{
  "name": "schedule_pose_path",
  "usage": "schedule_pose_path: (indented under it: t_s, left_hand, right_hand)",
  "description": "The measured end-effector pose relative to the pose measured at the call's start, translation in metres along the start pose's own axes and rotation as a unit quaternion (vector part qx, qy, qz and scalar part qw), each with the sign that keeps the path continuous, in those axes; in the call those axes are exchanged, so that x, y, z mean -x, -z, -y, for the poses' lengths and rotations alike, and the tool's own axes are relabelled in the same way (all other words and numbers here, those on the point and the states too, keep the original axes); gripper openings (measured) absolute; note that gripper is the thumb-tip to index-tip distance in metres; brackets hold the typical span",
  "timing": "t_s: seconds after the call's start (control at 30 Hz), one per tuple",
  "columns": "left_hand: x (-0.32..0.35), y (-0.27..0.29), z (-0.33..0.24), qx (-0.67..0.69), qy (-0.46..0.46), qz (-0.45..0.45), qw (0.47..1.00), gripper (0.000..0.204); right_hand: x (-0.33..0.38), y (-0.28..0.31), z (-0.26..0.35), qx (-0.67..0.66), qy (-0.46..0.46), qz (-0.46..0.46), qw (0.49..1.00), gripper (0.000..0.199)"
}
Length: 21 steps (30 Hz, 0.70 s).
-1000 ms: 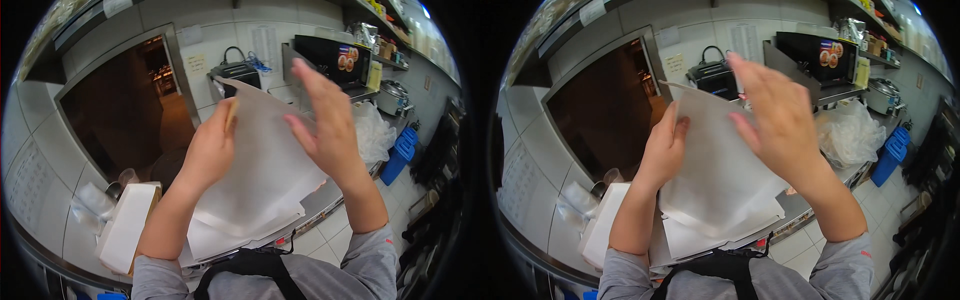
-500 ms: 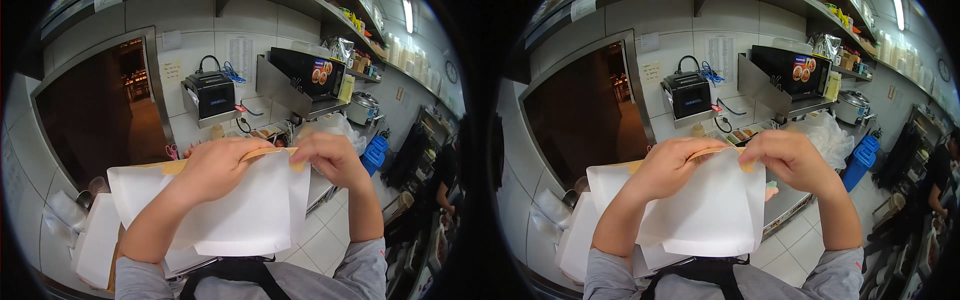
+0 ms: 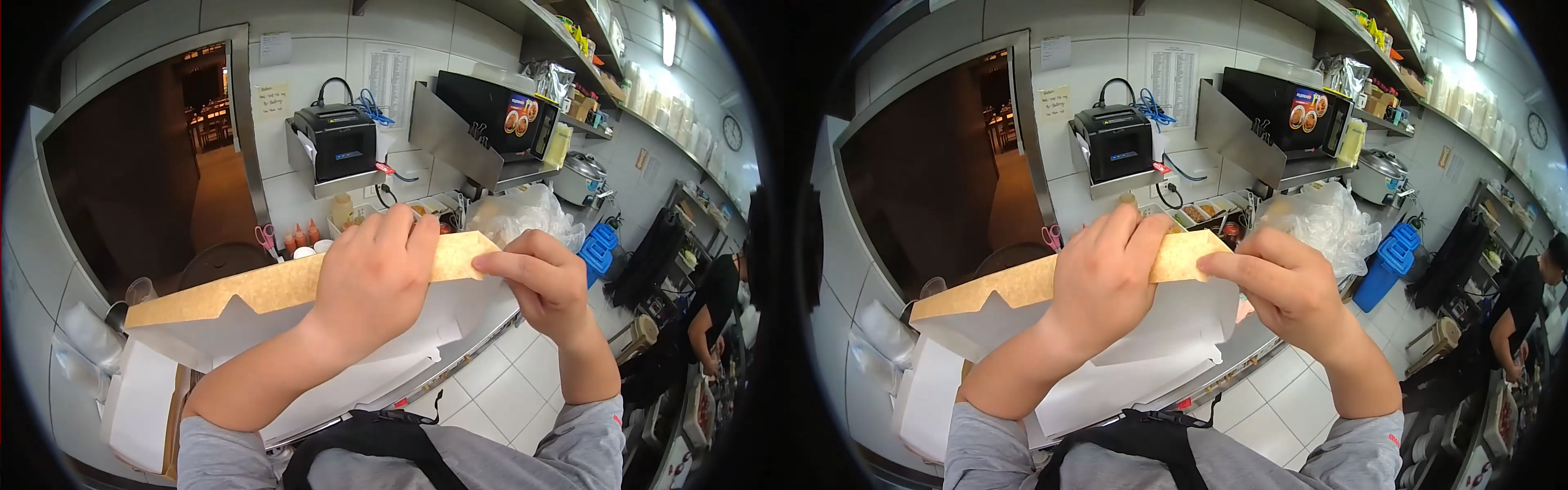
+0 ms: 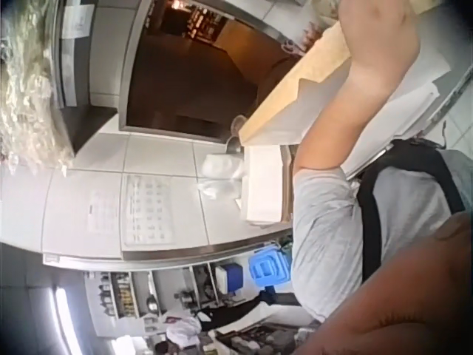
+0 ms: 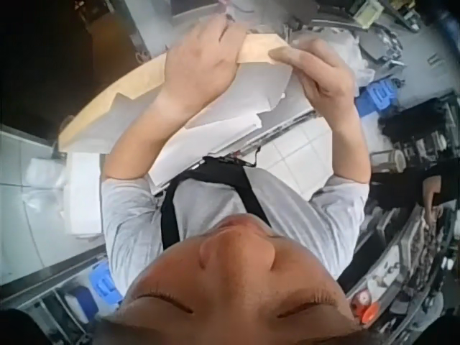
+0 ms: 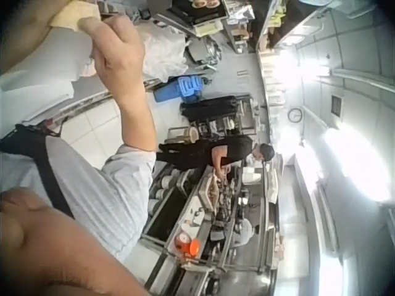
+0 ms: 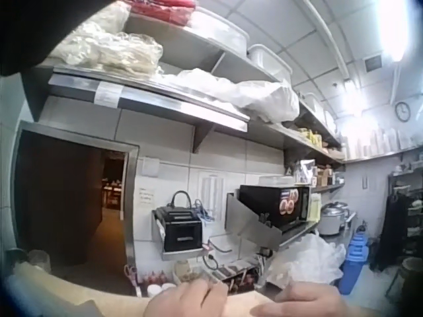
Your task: The person assembles cardboard takeout boxes by folding the sides and tucking the tabs into the pre-cut slots by hand.
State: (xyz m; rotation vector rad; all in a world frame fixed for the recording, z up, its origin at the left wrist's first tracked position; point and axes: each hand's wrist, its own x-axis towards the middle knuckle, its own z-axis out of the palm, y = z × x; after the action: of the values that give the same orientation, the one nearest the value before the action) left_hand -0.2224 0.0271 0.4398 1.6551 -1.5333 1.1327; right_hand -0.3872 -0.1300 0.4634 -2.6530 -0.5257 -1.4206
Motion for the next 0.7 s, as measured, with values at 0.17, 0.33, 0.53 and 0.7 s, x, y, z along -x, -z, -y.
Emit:
schedule_pose_path:
  t_s: [0.17, 0.33, 0.53, 0.7]
  left_hand:
    - [0.005, 0.003, 0.006, -0.017, -0.014, 0.006, 1.000, 0.012]
    - [0.008, 0.005, 0.002, -0.052, -0.017, 0.022, 0.998, 0.011]
    - [0.004, 0.015, -0.006, -0.045, 0.020, 0.070, 0.996, 0.030]
    - [0.002, 0.020, -0.006, -0.017, 0.028, 0.084, 0.996, 0.031]
  right_hand:
    - [-0.003, 0.001, 0.003, -0.030, 0.006, 0.016, 0.999, 0.043]
    - [-0.002, -0.008, 0.008, 0.007, -0.053, 0.022, 0.998, 0.040]
    - [-0.009, -0.010, 0.010, 0.101, 0.068, 0.028, 0.992, 0.037]
    - [-0.016, -0.007, 0.015, 0.129, 0.063, 0.048, 0.989, 0.036]
